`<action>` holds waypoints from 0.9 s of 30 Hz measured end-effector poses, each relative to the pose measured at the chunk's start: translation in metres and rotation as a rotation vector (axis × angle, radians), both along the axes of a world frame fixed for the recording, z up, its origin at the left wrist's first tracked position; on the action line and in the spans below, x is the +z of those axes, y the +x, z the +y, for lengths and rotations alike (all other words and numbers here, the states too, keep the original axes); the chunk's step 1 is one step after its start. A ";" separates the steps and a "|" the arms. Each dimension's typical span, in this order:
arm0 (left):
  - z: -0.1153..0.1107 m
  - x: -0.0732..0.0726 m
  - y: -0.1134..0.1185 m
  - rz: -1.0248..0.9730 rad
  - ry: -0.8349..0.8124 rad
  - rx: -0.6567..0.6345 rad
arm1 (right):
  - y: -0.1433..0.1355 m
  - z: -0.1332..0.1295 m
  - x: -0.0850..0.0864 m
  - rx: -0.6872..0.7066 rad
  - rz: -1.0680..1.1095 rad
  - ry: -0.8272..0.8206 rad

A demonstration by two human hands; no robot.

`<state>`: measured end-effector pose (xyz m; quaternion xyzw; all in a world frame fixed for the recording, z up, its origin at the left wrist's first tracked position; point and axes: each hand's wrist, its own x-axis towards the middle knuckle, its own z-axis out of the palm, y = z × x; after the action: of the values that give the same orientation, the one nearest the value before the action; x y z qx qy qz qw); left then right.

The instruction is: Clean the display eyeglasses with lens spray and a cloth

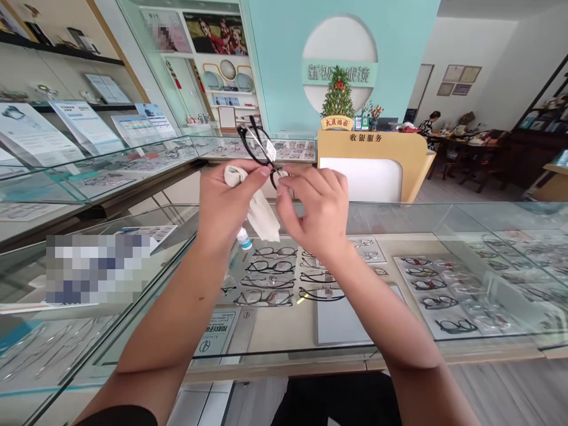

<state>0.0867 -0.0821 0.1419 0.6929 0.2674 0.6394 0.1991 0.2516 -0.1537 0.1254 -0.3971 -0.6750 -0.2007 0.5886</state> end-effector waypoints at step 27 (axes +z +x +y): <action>0.103 -0.109 0.011 1.430 -0.454 0.185 | 0.008 -0.026 0.020 0.143 0.062 -0.047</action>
<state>0.0981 0.0207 0.0325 0.8557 0.5134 -0.0227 0.0604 0.2600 -0.1794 0.1456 -0.3676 -0.6876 -0.1298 0.6125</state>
